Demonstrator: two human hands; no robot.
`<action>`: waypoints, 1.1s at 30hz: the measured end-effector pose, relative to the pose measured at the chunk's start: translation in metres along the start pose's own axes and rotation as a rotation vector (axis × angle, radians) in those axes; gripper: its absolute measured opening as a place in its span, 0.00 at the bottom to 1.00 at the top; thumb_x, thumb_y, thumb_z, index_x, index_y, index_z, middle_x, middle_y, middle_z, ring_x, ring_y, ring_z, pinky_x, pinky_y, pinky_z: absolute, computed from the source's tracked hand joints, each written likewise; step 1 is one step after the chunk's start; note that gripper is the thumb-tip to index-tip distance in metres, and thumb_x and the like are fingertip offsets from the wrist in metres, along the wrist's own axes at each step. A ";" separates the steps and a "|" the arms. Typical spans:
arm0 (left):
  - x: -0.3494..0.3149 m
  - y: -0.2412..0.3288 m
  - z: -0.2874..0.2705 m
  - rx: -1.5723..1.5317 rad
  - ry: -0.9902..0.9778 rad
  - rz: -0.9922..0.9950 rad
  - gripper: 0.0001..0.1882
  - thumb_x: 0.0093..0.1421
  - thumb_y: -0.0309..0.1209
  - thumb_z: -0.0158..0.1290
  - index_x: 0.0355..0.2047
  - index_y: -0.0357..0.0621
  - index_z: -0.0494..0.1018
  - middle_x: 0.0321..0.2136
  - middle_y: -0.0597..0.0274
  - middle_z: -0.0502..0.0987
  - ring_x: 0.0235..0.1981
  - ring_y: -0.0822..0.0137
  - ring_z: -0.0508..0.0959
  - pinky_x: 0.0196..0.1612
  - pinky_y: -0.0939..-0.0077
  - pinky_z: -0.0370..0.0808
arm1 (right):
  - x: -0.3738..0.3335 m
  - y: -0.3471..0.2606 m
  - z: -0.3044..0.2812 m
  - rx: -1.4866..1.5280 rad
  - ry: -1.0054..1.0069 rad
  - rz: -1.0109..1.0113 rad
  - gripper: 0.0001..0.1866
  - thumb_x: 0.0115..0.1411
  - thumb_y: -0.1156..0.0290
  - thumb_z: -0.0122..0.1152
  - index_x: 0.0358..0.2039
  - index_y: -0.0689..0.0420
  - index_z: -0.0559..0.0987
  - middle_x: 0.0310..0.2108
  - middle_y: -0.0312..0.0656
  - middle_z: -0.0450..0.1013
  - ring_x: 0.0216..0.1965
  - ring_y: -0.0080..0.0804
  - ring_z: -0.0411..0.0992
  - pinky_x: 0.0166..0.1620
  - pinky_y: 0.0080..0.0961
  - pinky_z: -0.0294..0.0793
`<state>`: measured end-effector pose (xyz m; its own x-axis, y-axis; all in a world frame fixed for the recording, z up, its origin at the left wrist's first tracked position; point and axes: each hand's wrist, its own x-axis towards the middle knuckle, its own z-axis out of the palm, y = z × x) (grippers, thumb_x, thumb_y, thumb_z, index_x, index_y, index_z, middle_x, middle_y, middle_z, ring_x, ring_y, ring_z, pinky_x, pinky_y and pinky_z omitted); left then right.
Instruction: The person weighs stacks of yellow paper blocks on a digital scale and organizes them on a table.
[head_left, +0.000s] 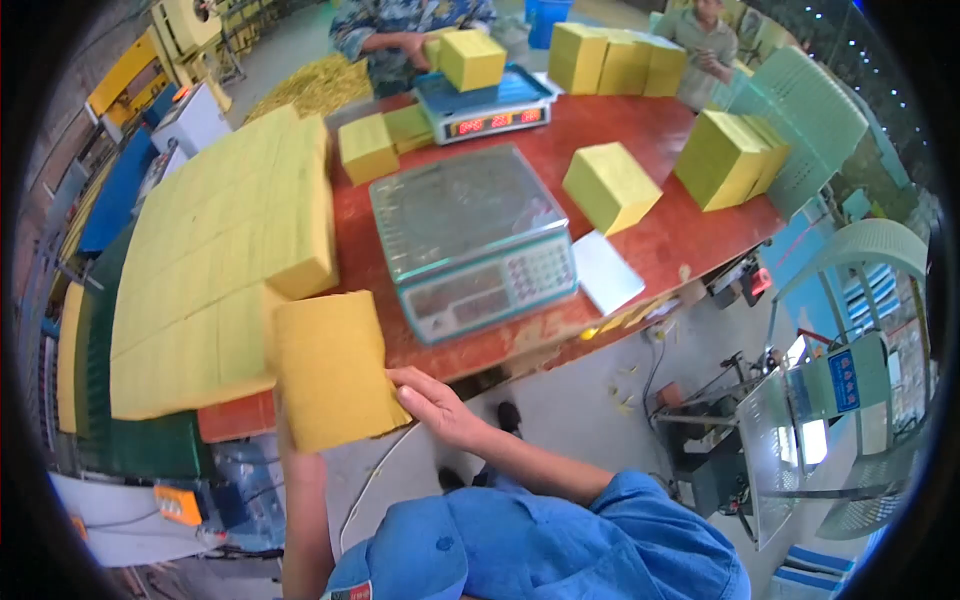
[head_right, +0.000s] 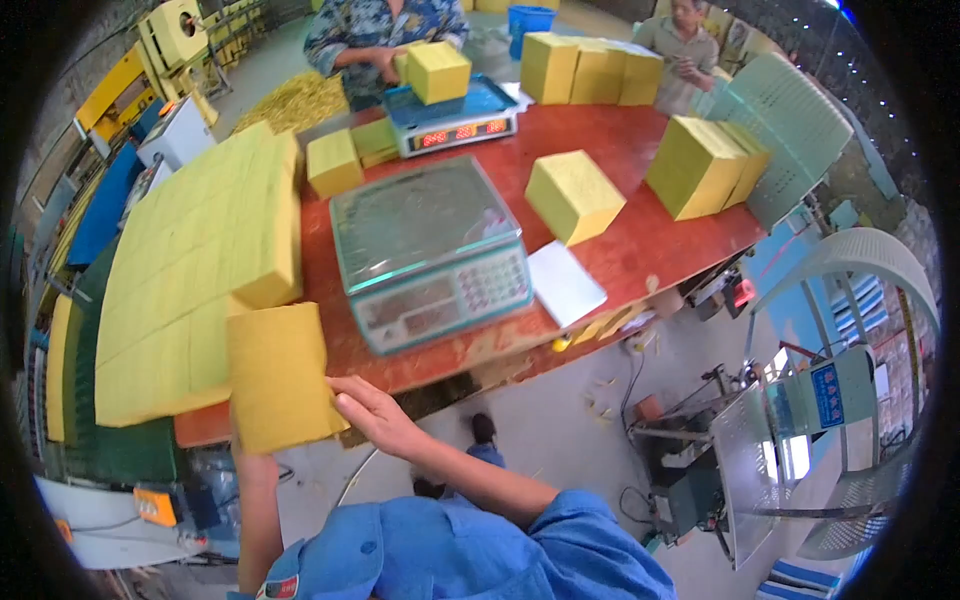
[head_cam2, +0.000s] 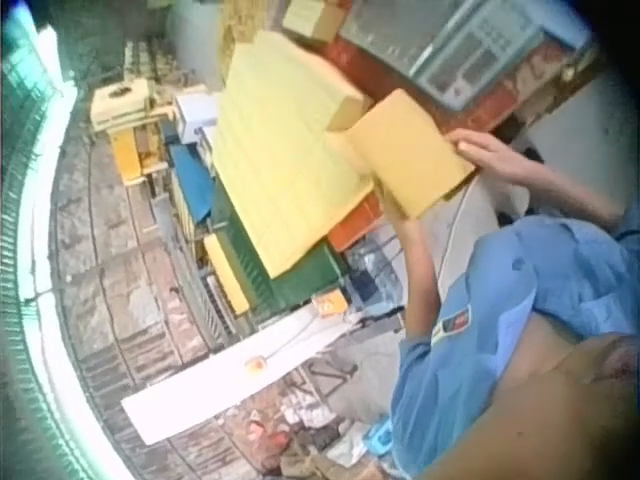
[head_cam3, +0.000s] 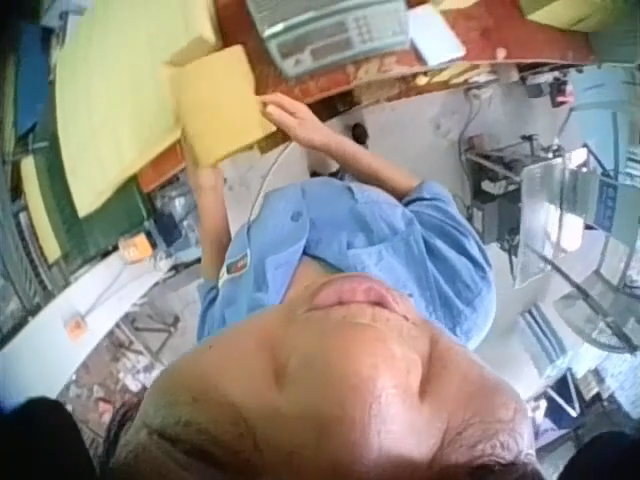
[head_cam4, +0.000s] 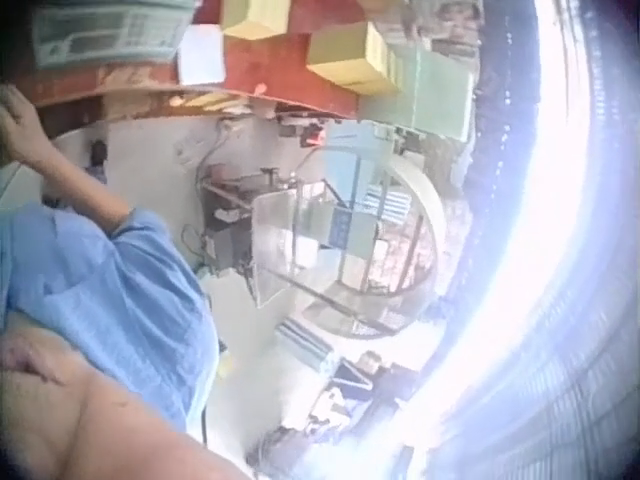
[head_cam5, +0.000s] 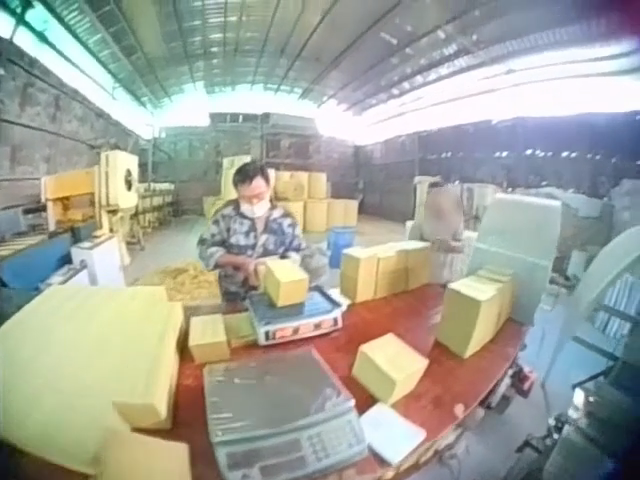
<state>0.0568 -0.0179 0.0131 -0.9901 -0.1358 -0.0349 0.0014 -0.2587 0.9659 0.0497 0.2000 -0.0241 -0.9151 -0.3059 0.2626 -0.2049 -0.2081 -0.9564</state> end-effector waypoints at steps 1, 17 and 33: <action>0.014 -0.009 0.017 -0.010 -0.012 0.000 0.27 0.69 0.43 0.40 0.63 0.40 0.58 0.62 0.52 0.62 0.62 0.57 0.63 0.63 0.61 0.62 | 0.016 -0.013 -0.023 -0.113 0.018 -0.148 0.22 0.68 0.59 0.46 0.54 0.61 0.71 0.54 0.48 0.66 0.58 0.39 0.62 0.60 0.36 0.60; 0.194 -0.070 0.288 -0.688 -0.168 -0.272 0.24 0.68 0.45 0.44 0.57 0.45 0.63 0.54 0.58 0.70 0.54 0.65 0.72 0.57 0.66 0.70 | 0.192 -0.107 -0.262 -0.835 0.095 -0.329 0.21 0.59 0.60 0.58 0.52 0.52 0.76 0.58 0.51 0.67 0.62 0.56 0.59 0.61 0.45 0.60; 0.057 -0.049 0.150 -0.504 -0.166 -0.618 0.28 0.70 0.46 0.35 0.55 0.31 0.66 0.53 0.43 0.72 0.52 0.52 0.74 0.57 0.59 0.71 | 0.202 -0.128 -0.229 -1.271 -0.144 -0.407 0.18 0.50 0.68 0.64 0.43 0.57 0.78 0.50 0.50 0.72 0.55 0.52 0.67 0.58 0.48 0.61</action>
<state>-0.0204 0.1303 0.0020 -0.8407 0.3059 -0.4469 -0.5282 -0.6452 0.5520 -0.1884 0.3782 0.1221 -0.6839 -0.5397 0.4909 -0.7020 0.6699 -0.2415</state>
